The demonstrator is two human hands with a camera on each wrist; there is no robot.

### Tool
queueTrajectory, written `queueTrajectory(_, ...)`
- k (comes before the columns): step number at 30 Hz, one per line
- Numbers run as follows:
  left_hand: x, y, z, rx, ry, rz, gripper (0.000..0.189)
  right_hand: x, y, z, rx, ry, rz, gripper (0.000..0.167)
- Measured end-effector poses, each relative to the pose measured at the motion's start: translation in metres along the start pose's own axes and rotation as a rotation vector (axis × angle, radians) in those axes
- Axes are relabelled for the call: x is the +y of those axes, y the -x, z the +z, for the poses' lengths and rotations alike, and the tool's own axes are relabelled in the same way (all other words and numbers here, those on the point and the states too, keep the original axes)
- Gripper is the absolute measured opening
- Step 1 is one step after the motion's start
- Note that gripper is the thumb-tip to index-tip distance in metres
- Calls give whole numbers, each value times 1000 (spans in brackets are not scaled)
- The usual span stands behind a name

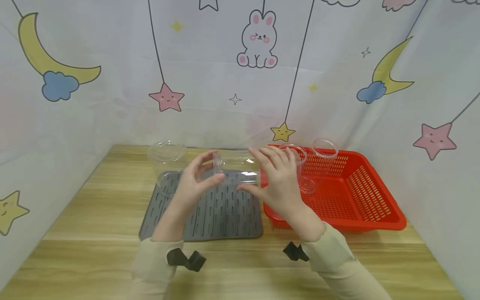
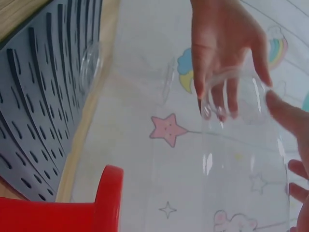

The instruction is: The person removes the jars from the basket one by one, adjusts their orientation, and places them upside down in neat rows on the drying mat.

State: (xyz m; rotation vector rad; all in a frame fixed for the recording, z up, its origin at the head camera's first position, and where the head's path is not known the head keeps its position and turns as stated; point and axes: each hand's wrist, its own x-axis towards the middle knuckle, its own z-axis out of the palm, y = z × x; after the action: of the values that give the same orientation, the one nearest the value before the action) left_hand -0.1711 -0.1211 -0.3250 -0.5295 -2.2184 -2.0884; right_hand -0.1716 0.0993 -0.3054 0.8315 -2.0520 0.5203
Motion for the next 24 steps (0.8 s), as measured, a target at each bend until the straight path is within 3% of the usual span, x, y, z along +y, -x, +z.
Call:
queueTrajectory(4, 0, 0, -6, 25, 10, -5, 64, 9, 2, -3, 137, -109, 75, 72)
queueTrajectory(9, 1, -1, -11, 55, 39, 5, 65, 20, 6, -3, 229, -296, 301, 75)
queueTrajectory(17, 2, 0, -14, 100, 83, 5, 64, 33, 14, 1, 190, -724, 753, 73)
queueTrajectory(24, -1, -2, -14, 96, 83, 31, 63, 37, 15, 8, 171, -1033, 992, 72)
